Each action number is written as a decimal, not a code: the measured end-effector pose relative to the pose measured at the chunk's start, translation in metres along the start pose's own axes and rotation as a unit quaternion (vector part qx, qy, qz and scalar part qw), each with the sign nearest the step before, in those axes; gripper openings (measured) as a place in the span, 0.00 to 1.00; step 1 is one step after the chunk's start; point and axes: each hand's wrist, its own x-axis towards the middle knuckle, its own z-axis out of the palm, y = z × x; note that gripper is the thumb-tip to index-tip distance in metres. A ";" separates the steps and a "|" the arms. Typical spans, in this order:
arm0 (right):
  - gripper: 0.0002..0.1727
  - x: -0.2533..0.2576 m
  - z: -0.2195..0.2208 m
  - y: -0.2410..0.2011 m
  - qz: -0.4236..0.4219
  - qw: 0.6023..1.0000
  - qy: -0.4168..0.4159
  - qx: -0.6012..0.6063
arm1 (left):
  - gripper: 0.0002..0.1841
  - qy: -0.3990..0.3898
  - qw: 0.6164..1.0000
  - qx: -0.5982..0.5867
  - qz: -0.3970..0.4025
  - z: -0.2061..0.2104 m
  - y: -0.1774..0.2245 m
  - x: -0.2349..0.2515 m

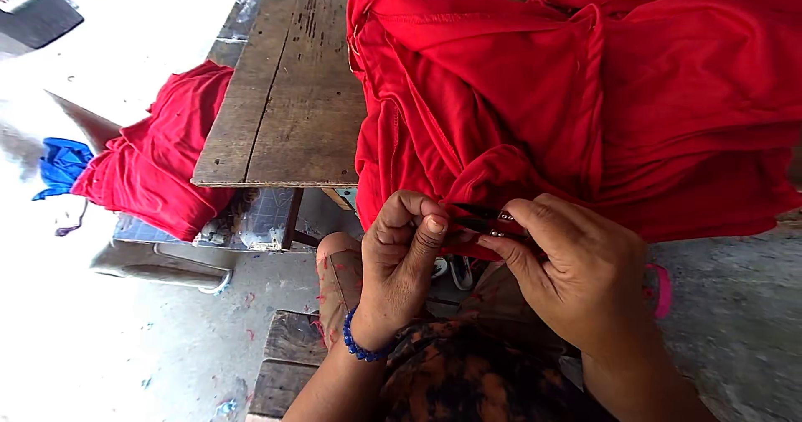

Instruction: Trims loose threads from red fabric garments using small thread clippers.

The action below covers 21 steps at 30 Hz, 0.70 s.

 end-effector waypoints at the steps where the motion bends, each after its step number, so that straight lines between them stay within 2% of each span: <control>1: 0.18 0.001 0.001 -0.001 -0.004 1.000 0.003 -0.005 | 0.03 -0.001 1.000 0.007 0.001 0.000 0.000 -0.001; 7: 0.17 -0.001 0.003 -0.003 -0.014 0.999 0.027 -0.027 | 0.04 -0.006 1.000 0.005 0.011 -0.001 0.003 -0.001; 9: 0.16 0.000 0.003 0.004 0.006 1.000 0.026 0.009 | 0.07 0.004 1.000 -0.012 0.007 -0.003 0.005 0.000; 12: 0.14 0.006 -0.001 0.030 0.062 0.988 0.037 0.133 | 0.14 0.077 0.996 -0.035 -0.012 -0.013 0.007 0.005; 15: 0.13 0.017 0.004 0.054 0.129 0.954 0.054 0.264 | 0.14 0.184 0.983 0.011 -0.010 -0.023 0.009 0.010; 16: 0.12 0.019 0.007 0.059 0.150 0.943 0.047 0.294 | 0.12 0.197 0.979 0.057 0.007 -0.024 0.009 0.009; 18: 0.11 0.021 0.012 0.065 0.172 0.928 0.026 0.330 | 0.11 0.193 0.959 0.184 0.095 -0.022 0.005 0.002; 21: 0.09 0.019 0.015 0.068 0.171 0.918 0.006 0.358 | 0.08 0.097 0.917 0.324 0.211 -0.011 0.003 -0.008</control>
